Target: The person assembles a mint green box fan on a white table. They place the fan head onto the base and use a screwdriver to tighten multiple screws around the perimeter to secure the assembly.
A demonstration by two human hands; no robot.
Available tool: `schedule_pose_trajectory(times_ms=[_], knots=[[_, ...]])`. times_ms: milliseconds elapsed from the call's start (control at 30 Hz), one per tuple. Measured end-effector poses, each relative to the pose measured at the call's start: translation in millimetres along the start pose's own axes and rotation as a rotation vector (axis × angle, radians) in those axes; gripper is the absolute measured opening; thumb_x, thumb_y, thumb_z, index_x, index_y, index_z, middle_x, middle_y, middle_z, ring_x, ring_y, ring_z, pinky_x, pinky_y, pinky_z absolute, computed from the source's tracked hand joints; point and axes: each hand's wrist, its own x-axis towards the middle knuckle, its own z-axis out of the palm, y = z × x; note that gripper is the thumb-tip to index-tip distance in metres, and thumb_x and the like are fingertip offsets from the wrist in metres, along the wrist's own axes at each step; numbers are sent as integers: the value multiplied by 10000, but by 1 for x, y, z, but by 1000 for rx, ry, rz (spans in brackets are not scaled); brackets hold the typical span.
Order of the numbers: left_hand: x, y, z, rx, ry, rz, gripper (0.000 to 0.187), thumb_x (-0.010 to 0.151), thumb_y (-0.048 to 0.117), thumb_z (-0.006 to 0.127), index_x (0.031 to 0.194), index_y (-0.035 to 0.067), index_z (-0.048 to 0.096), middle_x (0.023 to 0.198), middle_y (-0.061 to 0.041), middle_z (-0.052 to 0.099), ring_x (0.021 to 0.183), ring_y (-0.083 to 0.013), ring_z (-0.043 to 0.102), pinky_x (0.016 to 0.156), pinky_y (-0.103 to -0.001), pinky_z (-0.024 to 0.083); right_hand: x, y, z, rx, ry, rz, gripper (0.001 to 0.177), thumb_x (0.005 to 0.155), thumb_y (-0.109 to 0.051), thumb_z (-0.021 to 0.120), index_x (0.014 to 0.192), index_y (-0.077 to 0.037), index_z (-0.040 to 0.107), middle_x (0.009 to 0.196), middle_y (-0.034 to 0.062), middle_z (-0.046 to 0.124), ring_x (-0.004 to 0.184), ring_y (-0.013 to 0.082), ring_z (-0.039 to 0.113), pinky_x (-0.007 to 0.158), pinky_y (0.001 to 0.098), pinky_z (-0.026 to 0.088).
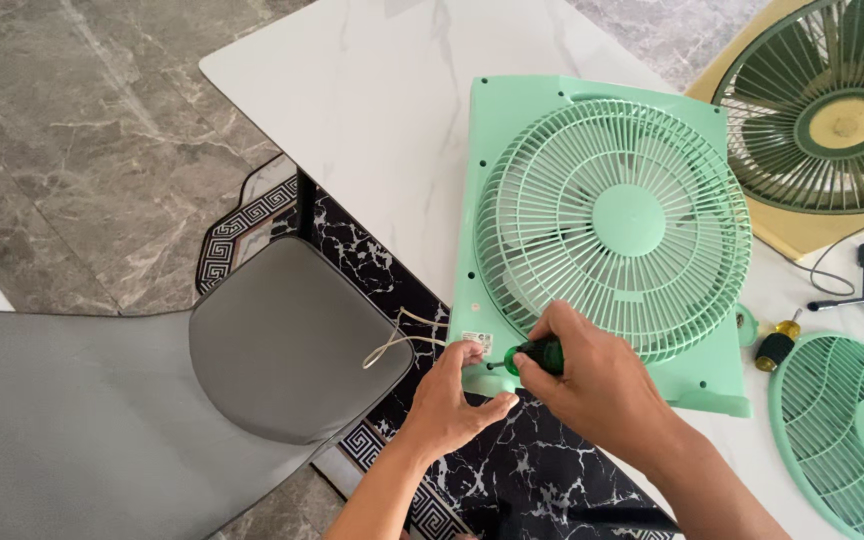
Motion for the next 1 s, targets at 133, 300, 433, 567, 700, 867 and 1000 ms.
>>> schedule_pose_trajectory(times_ms=[133, 300, 433, 567, 700, 867, 1000], knots=[[0, -1, 0, -2, 4, 19, 842, 739, 453, 849, 1367, 29, 481, 1305, -185, 620, 1233, -304, 624, 1036, -405, 503, 2, 4, 4, 5, -18, 21, 357, 851, -315, 773, 1042, -96, 566, 650, 128, 682, 514, 271, 664, 519, 413, 513], [2, 0, 0, 14, -37, -50, 854, 742, 484, 831, 1387, 58, 468, 1319, -165, 601, 1225, -294, 621, 1018, -402, 512, 4, 14, 13, -13, 3, -68, 349, 841, -291, 752, 1046, -93, 550, 662, 123, 681, 519, 269, 667, 509, 409, 514], [-1, -2, 2, -7, 8, 19, 867, 746, 502, 826, 1403, 62, 470, 1340, -170, 605, 1250, -298, 618, 1039, -416, 504, 5, 21, 17, -46, -1, -75, 345, 858, -306, 738, 1021, -83, 531, 690, 132, 671, 552, 300, 668, 550, 427, 520], [-12, -21, 5, 143, 289, 278, 1044, 679, 513, 925, 1422, 24, 378, 1399, -266, 461, 1303, -404, 461, 1069, -484, 422, 6, 20, 21, -20, 94, -262, 347, 841, -270, 735, 996, -54, 514, 800, 141, 657, 598, 329, 672, 552, 447, 517], [-14, -63, 1, -7, 108, -43, 1054, 712, 472, 874, 1512, 87, 306, 1514, -211, 399, 1395, -364, 384, 1131, -508, 326, 7, 15, 20, -72, 15, -89, 353, 842, -307, 738, 1022, -80, 537, 742, 142, 679, 607, 321, 689, 594, 443, 533], [18, -102, -5, -547, -96, -363, 810, 883, 565, 635, 1462, 23, 472, 1459, -179, 564, 1411, -268, 498, 1175, -459, 386, 5, 1, 17, -45, 5, -5, 335, 830, -312, 739, 1014, -84, 577, 721, 153, 709, 620, 295, 722, 609, 429, 553], [31, -111, 11, -564, -158, -409, 777, 901, 581, 630, 1394, -9, 516, 1358, -175, 629, 1338, -264, 576, 1170, -451, 419, 4, -2, 18, -66, 23, -41, 338, 833, -308, 748, 1019, -82, 579, 725, 150, 704, 617, 304, 715, 599, 436, 547]])
